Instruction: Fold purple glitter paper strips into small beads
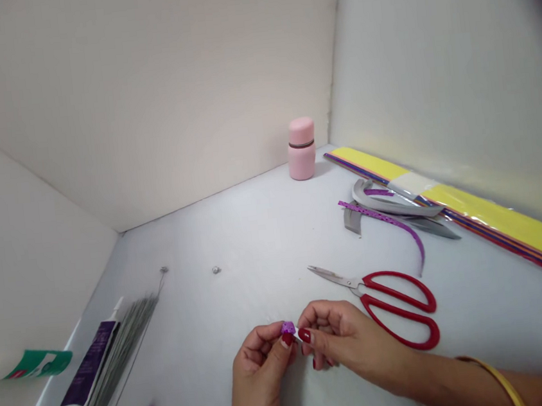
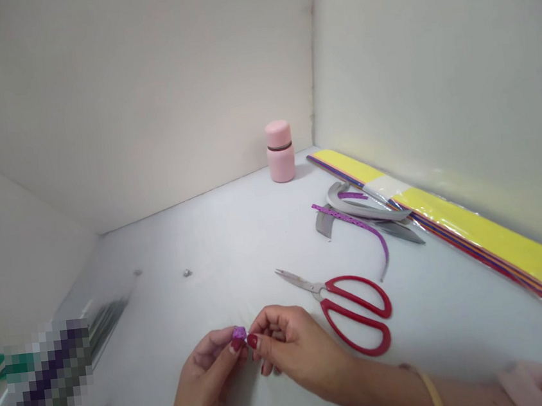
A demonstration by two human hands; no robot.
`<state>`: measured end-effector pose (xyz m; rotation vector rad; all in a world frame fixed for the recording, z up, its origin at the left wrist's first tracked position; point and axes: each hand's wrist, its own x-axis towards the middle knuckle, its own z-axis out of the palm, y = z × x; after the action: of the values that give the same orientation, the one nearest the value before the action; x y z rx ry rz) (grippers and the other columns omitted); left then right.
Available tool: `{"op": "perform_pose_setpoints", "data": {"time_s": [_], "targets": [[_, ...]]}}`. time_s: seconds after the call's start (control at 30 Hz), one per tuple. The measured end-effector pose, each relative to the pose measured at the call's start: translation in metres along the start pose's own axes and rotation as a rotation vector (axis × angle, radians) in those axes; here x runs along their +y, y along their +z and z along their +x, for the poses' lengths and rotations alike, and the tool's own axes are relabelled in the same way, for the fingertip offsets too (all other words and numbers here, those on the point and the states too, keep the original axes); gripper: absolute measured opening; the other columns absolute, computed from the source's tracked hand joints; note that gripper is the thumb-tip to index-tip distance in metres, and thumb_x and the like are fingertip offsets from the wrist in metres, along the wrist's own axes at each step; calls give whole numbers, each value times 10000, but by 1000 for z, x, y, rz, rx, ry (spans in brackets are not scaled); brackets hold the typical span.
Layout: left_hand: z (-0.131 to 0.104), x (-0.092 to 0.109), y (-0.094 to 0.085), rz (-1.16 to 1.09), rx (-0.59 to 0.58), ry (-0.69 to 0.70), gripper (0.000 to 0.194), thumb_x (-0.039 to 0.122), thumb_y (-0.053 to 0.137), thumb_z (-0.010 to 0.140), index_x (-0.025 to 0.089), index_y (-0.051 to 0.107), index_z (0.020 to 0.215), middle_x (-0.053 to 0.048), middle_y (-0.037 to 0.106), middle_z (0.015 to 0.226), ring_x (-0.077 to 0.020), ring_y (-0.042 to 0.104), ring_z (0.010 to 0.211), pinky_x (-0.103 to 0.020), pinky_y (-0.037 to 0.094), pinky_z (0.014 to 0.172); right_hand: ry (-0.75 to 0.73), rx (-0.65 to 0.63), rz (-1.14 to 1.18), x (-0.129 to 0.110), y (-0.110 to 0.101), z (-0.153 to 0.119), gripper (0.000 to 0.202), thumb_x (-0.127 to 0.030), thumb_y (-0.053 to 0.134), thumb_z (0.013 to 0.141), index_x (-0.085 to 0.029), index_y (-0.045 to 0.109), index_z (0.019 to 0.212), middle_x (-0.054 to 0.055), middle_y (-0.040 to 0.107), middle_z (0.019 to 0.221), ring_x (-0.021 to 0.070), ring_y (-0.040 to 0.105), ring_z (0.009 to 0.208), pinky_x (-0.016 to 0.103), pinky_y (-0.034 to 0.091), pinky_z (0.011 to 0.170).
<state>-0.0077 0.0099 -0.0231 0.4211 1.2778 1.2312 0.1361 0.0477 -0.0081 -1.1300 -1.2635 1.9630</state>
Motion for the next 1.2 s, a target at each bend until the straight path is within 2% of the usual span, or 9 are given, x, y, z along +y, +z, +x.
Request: {"op": "perform_pose_setpoints", "data": {"time_s": [0.1, 0.2, 0.37, 0.47, 0.63, 0.87, 1.0, 1.2], "targets": [[0, -2, -1, 7, -11, -3, 196, 280, 794, 557, 154, 699, 672, -30, 697, 614, -126, 598, 581, -217, 421, 577, 6, -2, -9, -2, 1, -1, 129, -260, 603, 739, -149, 554, 695, -24, 567, 596, 74, 513, 507, 193, 380, 505], [-1, -2, -1, 2, -29, 14, 182, 268, 793, 567, 159, 694, 673, -30, 701, 624, -126, 601, 576, -225, 428, 585, 2, -23, 2, -4, 2, -1, 199, -328, 620, 731, -146, 554, 686, -20, 563, 601, 76, 505, 503, 208, 390, 517], [-6, 4, 4, 25, 15, 107, 296, 279, 796, 570, 190, 729, 844, -44, 731, 705, -150, 620, 676, -247, 454, 674, -20, -68, 17, -3, 2, -1, 289, -422, 642, 712, -149, 552, 696, -16, 568, 620, 85, 510, 511, 226, 404, 537], [-7, 6, 6, 85, 30, 110, 253, 296, 800, 553, 164, 740, 761, -51, 724, 663, -157, 614, 648, -249, 458, 655, -18, -69, 17, -3, 2, -1, 306, -441, 639, 714, -145, 561, 704, -14, 567, 619, 84, 509, 511, 224, 403, 537], [-7, 5, 7, 60, 89, 60, 247, 297, 823, 491, 164, 730, 678, -25, 690, 569, -133, 588, 539, -245, 459, 594, -8, -63, 25, -3, 2, -1, 298, -425, 649, 707, -139, 566, 689, -17, 561, 599, 80, 501, 504, 220, 400, 531], [-14, 7, 8, 272, 60, 224, 202, 289, 770, 570, 168, 750, 731, -50, 721, 619, -152, 602, 570, -226, 468, 566, 18, -15, 60, -1, 1, -3, 247, -349, 684, 681, -136, 561, 665, -22, 576, 565, 74, 507, 468, 194, 366, 476], [-18, 10, 9, 301, 17, 301, 143, 262, 747, 590, 193, 756, 715, -57, 745, 694, -183, 652, 638, -225, 505, 610, 14, -5, 58, -2, 0, -2, 261, -367, 670, 695, -134, 557, 671, -19, 582, 562, 70, 509, 459, 182, 345, 453], [-17, 6, 9, 337, 35, 308, 179, 244, 763, 580, 179, 734, 744, -58, 745, 688, -193, 674, 638, -235, 525, 619, -36, -22, 17, 1, -1, -2, 289, -426, 606, 757, -145, 557, 708, -19, 571, 582, 75, 497, 480, 194, 349, 479]]}}
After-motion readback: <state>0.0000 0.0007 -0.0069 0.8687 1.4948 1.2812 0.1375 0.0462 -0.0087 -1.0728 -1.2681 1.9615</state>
